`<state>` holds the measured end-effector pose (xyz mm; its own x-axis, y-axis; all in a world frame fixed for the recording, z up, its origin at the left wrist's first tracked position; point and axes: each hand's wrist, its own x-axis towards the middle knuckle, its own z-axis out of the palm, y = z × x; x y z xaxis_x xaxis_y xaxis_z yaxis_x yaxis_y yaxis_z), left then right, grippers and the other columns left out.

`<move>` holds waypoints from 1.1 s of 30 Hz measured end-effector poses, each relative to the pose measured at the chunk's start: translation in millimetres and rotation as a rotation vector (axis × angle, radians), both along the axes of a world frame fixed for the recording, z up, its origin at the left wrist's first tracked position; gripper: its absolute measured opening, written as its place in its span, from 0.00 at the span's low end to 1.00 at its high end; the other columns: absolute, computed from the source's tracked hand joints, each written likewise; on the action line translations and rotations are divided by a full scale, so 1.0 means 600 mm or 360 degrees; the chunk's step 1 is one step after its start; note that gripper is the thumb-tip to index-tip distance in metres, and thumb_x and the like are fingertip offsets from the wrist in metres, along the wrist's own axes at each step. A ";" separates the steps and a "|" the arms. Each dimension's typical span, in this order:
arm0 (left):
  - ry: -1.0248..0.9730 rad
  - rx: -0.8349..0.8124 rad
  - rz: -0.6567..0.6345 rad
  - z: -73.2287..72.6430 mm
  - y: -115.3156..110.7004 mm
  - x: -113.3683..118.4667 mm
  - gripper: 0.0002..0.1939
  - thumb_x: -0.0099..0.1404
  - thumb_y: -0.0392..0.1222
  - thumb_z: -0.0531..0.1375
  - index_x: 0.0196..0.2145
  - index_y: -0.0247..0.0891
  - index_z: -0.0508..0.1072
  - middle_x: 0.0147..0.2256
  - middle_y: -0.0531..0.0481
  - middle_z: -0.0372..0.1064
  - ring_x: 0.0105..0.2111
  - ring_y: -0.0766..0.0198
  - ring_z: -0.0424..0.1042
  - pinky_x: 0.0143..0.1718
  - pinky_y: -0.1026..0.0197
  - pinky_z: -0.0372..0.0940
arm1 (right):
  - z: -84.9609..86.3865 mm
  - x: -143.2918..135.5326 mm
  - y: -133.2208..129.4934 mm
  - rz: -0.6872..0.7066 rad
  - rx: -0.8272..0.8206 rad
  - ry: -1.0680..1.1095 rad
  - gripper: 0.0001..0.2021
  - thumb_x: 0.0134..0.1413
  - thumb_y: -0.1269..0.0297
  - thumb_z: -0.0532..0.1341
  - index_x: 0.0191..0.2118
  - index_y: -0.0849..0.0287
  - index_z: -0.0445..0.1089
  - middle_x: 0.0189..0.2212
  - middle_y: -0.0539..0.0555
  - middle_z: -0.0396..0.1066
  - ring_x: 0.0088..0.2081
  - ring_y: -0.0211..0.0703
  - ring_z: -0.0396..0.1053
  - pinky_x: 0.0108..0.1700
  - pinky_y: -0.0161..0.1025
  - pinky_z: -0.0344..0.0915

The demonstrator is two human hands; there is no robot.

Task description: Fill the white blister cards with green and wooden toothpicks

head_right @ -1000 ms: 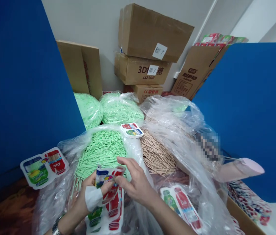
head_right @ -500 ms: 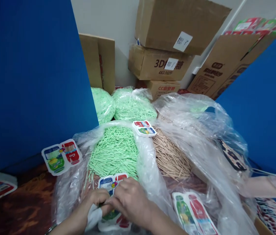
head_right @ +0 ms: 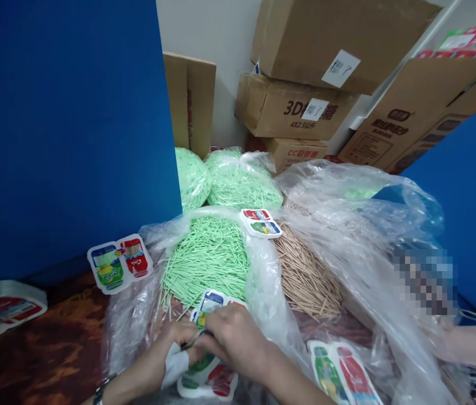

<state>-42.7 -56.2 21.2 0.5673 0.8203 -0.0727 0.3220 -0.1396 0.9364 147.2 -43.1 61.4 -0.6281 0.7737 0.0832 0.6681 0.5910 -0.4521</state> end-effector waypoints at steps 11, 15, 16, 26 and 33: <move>-0.0352 -0.0185 -0.0157 0.003 -0.015 -0.044 0.24 0.49 0.52 0.69 0.15 0.38 0.59 0.20 0.56 0.58 0.21 0.69 0.57 0.22 0.66 0.50 | 0.013 -0.053 0.139 -0.0017 -0.0175 -0.0226 0.15 0.67 0.62 0.45 0.46 0.56 0.68 0.40 0.53 0.73 0.41 0.37 0.71 0.42 0.33 0.65; -0.0390 -0.0129 -0.0173 0.004 -0.011 -0.059 0.28 0.50 0.58 0.67 0.14 0.39 0.56 0.21 0.55 0.58 0.22 0.68 0.57 0.23 0.65 0.51 | -0.040 -0.152 0.159 -0.0096 -0.0010 -0.0535 0.11 0.59 0.63 0.57 0.40 0.66 0.72 0.39 0.65 0.71 0.43 0.53 0.69 0.41 0.45 0.65; -0.0391 -0.0121 -0.0149 0.005 -0.010 -0.062 0.28 0.50 0.58 0.67 0.14 0.39 0.56 0.21 0.55 0.57 0.22 0.68 0.57 0.23 0.65 0.51 | -0.048 -0.169 0.158 -0.0093 0.0014 -0.0582 0.10 0.58 0.67 0.56 0.39 0.68 0.72 0.39 0.67 0.70 0.43 0.55 0.68 0.41 0.47 0.65; -0.0302 -0.0287 0.0204 0.061 -0.018 -0.068 0.20 0.49 0.44 0.66 0.19 0.39 0.55 0.22 0.58 0.54 0.24 0.69 0.53 0.25 0.67 0.51 | -0.067 -0.184 0.170 -0.0065 -0.0081 -0.0744 0.12 0.54 0.77 0.53 0.40 0.70 0.72 0.40 0.69 0.71 0.44 0.56 0.69 0.45 0.50 0.62; -0.0425 -0.0389 0.0227 0.061 -0.006 -0.062 0.17 0.50 0.44 0.64 0.19 0.39 0.57 0.21 0.58 0.54 0.23 0.69 0.52 0.23 0.67 0.49 | -0.041 -0.127 0.195 -0.0095 -0.0417 -0.0311 0.11 0.60 0.63 0.51 0.38 0.65 0.67 0.38 0.65 0.72 0.41 0.52 0.71 0.44 0.48 0.63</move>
<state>-80.2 -59.8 57.8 0.4745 0.8689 -0.1412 0.0626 0.1268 0.9900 71.1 73.9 36.8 -0.5652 0.7889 -0.2412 0.7873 0.4286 -0.4432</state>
